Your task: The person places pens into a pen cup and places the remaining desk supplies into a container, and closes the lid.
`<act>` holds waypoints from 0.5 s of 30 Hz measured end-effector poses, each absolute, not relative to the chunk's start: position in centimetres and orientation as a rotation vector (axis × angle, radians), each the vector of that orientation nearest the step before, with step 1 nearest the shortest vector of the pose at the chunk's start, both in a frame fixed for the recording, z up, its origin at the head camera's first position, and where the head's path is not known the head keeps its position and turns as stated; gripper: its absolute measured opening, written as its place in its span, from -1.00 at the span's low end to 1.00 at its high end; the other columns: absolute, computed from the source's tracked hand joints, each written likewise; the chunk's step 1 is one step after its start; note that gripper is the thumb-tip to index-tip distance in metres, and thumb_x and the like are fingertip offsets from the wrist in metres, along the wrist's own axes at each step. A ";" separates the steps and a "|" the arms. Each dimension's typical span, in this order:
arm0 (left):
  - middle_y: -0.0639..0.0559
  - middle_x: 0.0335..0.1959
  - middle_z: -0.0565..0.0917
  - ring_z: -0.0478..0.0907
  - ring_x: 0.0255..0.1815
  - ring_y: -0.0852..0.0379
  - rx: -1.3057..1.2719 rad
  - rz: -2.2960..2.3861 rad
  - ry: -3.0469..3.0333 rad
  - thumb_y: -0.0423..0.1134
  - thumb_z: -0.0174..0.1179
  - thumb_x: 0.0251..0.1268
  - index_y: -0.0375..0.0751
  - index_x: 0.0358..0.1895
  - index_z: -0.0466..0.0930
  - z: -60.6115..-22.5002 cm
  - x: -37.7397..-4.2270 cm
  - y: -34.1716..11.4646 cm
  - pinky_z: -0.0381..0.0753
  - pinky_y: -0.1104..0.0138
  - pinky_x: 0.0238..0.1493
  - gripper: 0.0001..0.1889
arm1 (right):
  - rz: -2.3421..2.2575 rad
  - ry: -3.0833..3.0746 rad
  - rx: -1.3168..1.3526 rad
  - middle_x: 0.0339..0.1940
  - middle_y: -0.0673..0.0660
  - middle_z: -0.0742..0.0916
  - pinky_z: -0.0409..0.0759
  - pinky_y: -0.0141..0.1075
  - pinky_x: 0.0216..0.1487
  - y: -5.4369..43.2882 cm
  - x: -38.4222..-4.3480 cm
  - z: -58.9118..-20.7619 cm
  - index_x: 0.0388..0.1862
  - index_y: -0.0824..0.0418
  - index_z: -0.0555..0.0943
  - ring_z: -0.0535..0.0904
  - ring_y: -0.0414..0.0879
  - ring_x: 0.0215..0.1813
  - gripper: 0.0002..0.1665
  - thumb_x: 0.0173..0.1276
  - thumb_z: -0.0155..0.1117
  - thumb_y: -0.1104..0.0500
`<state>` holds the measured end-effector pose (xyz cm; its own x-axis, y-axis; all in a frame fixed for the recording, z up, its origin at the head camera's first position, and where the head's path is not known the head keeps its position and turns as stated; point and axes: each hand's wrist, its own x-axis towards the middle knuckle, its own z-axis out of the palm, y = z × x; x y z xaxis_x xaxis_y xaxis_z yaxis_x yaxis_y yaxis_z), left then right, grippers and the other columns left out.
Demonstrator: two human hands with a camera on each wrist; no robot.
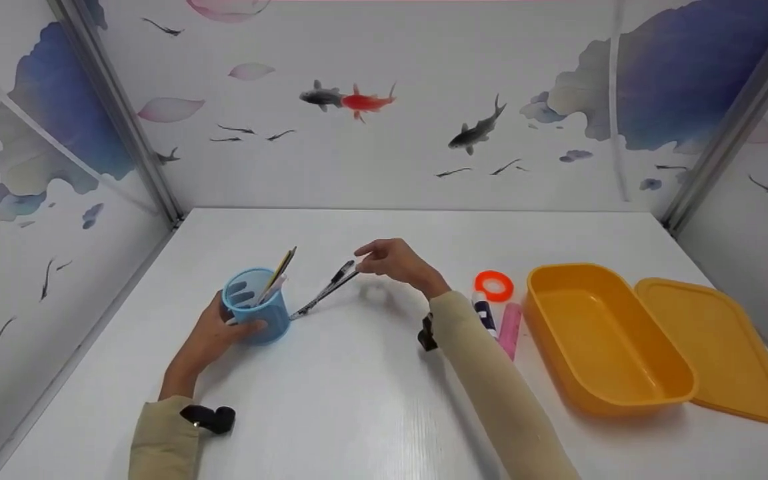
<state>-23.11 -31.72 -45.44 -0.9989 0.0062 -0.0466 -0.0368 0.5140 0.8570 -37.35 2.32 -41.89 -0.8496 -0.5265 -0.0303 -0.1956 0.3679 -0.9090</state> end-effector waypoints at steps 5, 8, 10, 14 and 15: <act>-0.28 0.60 0.12 0.05 0.61 -0.36 -0.035 1.526 2.693 0.05 0.44 0.16 -0.22 0.60 -0.15 -45.4 -23.1 -31.8 0.15 -0.22 0.54 0.12 | -1.626 2.273 -0.670 -0.06 0.14 0.78 0.69 -0.20 0.15 1.4 -36.6 -41.4 0.15 0.11 0.66 0.74 0.04 0.07 -0.61 0.36 0.38 0.10; -0.28 0.60 0.12 0.05 0.61 -0.36 -0.044 1.525 2.690 0.06 0.44 0.16 -0.21 0.60 -0.16 -45.4 -23.1 -31.8 0.15 -0.22 0.54 0.13 | -1.725 2.248 -0.705 -0.06 0.17 0.77 0.73 -0.26 0.01 0.8 -36.2 -41.3 0.14 0.14 0.66 0.75 0.05 0.04 -0.62 0.37 0.38 0.11; -0.28 0.60 0.12 0.05 0.61 -0.35 -0.045 1.527 2.687 0.06 0.44 0.16 -0.21 0.60 -0.17 -45.4 -23.1 -31.8 0.15 -0.22 0.54 0.13 | -1.793 2.230 -0.707 -0.06 0.16 0.77 0.75 -0.28 -0.07 0.4 -35.9 -41.3 0.13 0.16 0.67 0.75 -0.01 -0.01 -0.62 0.37 0.38 0.11; -0.29 0.59 0.12 0.05 0.61 -0.37 -0.038 1.528 2.686 0.04 0.43 0.17 -0.23 0.60 -0.17 -45.3 -23.1 -31.6 0.15 -0.23 0.54 0.12 | -1.926 2.167 -0.694 -0.04 0.18 0.77 0.76 -0.28 -0.16 -0.5 -35.1 -41.0 0.10 0.21 0.67 0.76 -0.08 -0.08 -0.64 0.37 0.38 0.14; -0.30 0.59 0.13 0.06 0.60 -0.37 -0.032 1.531 2.686 0.03 0.43 0.17 -0.23 0.60 -0.17 -45.3 -23.1 -31.6 0.15 -0.23 0.54 0.12 | -1.951 2.157 -0.688 -0.04 0.18 0.77 0.76 -0.28 -0.17 -0.6 -34.9 -40.9 0.09 0.22 0.67 0.76 -0.11 -0.10 -0.65 0.37 0.37 0.15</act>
<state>-23.07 -31.58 -45.29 -0.9985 0.0066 -0.0536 -0.0427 0.5098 0.8592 -34.92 -0.65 -40.94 -0.8828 -0.4301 0.1890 -0.2310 0.0472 -0.9718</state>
